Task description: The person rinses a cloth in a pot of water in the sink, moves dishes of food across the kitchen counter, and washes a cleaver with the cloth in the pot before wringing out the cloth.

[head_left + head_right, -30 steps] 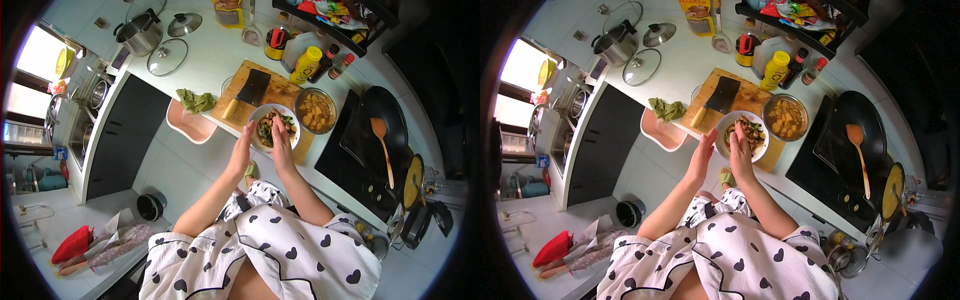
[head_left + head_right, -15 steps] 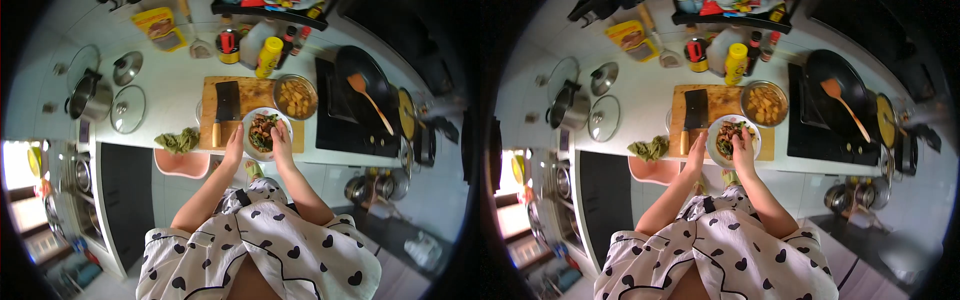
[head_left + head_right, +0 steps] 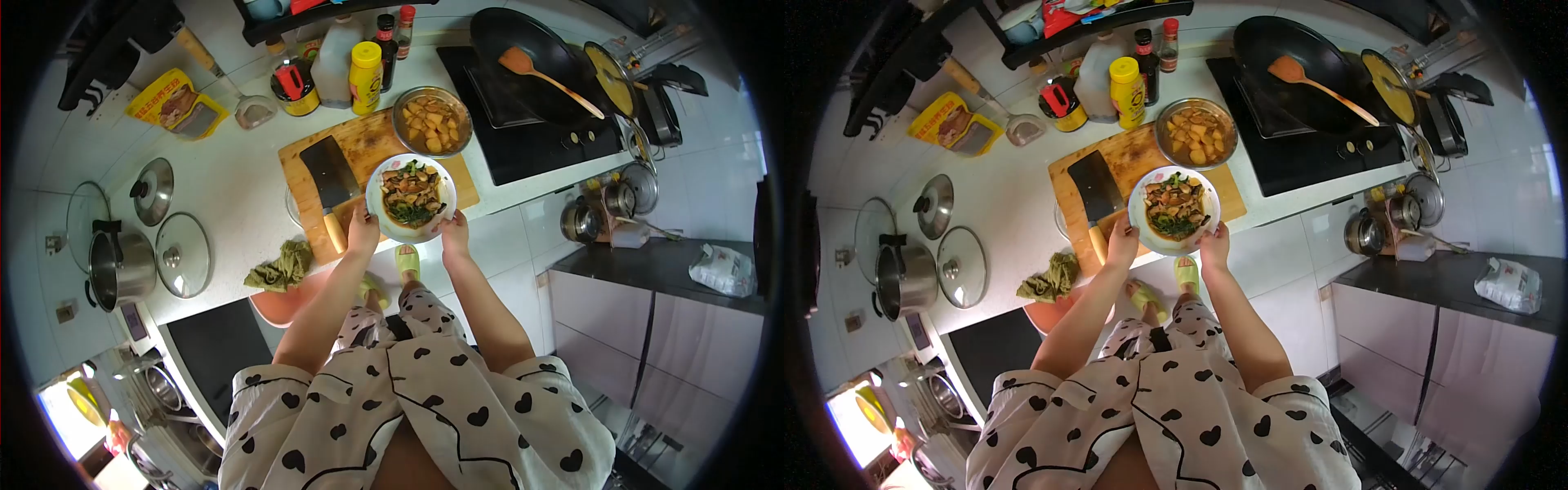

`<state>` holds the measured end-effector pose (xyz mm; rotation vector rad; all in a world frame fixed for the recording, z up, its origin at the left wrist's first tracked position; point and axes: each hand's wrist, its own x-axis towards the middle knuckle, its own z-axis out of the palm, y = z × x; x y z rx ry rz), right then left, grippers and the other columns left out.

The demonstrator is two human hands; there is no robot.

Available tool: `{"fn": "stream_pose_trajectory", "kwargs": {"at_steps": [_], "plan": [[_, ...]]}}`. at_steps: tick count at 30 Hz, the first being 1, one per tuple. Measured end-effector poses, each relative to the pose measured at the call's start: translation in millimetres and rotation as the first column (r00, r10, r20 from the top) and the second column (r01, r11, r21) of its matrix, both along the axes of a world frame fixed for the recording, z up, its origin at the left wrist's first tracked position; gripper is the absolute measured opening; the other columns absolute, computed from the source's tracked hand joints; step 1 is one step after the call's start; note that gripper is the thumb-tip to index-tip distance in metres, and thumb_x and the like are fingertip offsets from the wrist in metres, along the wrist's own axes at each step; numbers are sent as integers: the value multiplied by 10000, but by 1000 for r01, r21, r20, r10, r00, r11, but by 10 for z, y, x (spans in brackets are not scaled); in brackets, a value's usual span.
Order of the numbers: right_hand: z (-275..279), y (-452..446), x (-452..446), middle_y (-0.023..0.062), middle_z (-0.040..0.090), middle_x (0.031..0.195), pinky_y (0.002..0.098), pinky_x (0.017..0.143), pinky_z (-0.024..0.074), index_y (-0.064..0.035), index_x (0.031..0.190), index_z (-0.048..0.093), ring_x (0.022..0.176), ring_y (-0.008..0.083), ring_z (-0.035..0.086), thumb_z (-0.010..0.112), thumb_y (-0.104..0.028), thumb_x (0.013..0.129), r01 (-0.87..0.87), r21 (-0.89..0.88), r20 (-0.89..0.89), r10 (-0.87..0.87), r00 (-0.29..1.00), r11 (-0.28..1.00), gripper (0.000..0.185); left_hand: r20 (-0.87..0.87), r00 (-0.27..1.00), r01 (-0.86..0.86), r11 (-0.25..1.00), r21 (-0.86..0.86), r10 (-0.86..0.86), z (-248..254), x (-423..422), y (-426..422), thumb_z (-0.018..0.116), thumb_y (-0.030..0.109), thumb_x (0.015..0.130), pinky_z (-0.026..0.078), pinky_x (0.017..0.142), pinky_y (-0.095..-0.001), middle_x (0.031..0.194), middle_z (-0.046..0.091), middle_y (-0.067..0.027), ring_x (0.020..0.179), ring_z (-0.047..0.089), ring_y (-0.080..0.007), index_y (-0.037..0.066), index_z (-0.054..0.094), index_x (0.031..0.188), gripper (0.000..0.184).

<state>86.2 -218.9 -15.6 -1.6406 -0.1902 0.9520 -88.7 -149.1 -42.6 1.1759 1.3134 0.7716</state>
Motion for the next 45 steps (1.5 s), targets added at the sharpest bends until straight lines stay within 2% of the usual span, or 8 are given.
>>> {"fn": "stream_pose_trajectory", "kwargs": {"at_steps": [11, 14, 23, 32, 35, 38, 41, 45], "plan": [[218, 36, 48, 80, 544, 788, 289, 493, 454, 53, 1047, 517, 602, 136, 513, 441, 56, 815, 103, -9, -166, -103, 981, 995, 244, -94, 993, 76, 997, 33, -73, -105, -70, 126, 475, 0, 859, 460, 693, -249, 947, 632, -66, 813, 577, -105, 4, 527, 1180, 325], [28, 13, 131, 92, 574, 919, 285, 653, 492, 23, 1152, 476, 781, 173, 581, 468, 51, 821, 4, -33, -192, -10, 981, 999, 332, -96, 995, 17, 998, 64, -11, 89, -8, 111, 485, 14, 859, 459, 704, -260, 952, 635, -72, 803, 587, -124, 12, 523, 1186, 329], [233, -40, 104, 100, 592, 937, 325, 726, 522, 19, 1107, 530, 822, 208, 602, 477, 89, 799, 5, -77, -166, -18, 986, 997, 320, -273, 961, 74, 989, 130, -36, 219, -91, 30, 507, 21, 856, 466, 727, -285, 986, 624, -101, 817, 605, -157, 11, 537, 1140, 286], [533, -192, -64, 94, 607, 957, 310, 687, 518, 14, 1097, 579, 803, 177, 597, 470, 73, 805, -88, 12, -132, 89, 987, 996, 318, 40, 999, -22, 1000, -15, 23, 167, -413, -184, 488, 58, 876, 528, 525, -249, 951, 596, -89, 760, 594, -134, 7, 470, 1071, 203], [745, -221, -101, 85, 611, 957, 304, 664, 511, 4, 1102, 584, 792, 163, 594, 470, 65, 806, -152, -3, -103, 151, 983, 988, 323, 34, 999, -33, 982, -184, 40, 606, -426, -164, 465, 191, 917, 519, 647, -275, 982, 587, -96, 830, 587, -147, 16, 489, 1077, 239], [845, -289, -127, 77, 617, 931, 299, 647, 503, -3, 1103, 587, 748, 149, 591, 469, 52, 810, -132, 37, -102, 136, 985, 990, 320, -43, 999, -25, 991, -132, 20, 915, -454, -153, 416, 364, 941, 464, 793, -293, 1032, 586, -104, 925, 562, -163, 11, 499, 1153, 420], [1015, -377, -163, 83, 616, 774, 256, 511, 453, 45, 1055, 592, 542, 132, 551, 423, 82, 759, -74, 112, -90, 84, 992, 991, 343, 44, 998, -46, 987, -156, 54, 973, -395, -192, 380, 466, 938, 400, 875, -290, 1086, 580, -110, 997, 534, -173, -10, 497, 1213, 562], [1167, -524, -91, 78, 614, 773, 259, 523, 452, 45, 1044, 595, 545, 131, 548, 428, 63, 775, -60, 121, -36, 65, 997, 991, 317, 26, 999, 33, 982, -185, -29, 978, -333, -224, 380, 509, 926, 402, 884, -279, 1157, 558, -119, 1025, 531, -179, -24, 510, 1215, 620]]}}
